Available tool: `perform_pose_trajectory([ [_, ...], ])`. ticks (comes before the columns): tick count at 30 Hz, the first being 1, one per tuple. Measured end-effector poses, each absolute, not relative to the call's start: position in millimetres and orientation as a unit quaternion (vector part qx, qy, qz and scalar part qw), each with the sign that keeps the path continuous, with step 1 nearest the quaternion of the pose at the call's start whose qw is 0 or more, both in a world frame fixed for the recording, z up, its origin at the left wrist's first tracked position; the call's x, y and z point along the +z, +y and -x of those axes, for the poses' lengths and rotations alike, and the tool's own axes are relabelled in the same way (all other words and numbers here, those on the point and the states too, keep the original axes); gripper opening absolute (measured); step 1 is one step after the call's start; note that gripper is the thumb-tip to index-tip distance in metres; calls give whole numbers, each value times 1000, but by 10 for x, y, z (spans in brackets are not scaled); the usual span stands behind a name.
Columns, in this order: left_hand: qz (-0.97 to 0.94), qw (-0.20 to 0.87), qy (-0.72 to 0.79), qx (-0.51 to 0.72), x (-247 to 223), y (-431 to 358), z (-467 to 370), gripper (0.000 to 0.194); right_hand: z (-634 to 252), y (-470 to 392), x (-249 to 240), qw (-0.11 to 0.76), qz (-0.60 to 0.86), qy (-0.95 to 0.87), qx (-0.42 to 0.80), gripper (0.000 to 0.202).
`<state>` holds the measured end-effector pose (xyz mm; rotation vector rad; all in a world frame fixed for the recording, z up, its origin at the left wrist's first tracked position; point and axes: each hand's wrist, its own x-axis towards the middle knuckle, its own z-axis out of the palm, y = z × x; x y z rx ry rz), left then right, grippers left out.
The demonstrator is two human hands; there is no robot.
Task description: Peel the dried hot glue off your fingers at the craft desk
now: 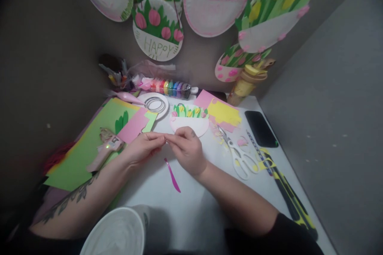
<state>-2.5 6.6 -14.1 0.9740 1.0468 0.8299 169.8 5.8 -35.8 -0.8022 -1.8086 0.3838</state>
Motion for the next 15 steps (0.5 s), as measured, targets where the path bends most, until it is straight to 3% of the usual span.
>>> perform_pose_trajectory([
  [7,-359,682,474,425,-183,74,2,35,-1660,88,-351,500,330,-771,215,48],
  [15,-427,639,483,419,-141,44,-31,34,-1667,78,-325,506,382,-741,219,19],
])
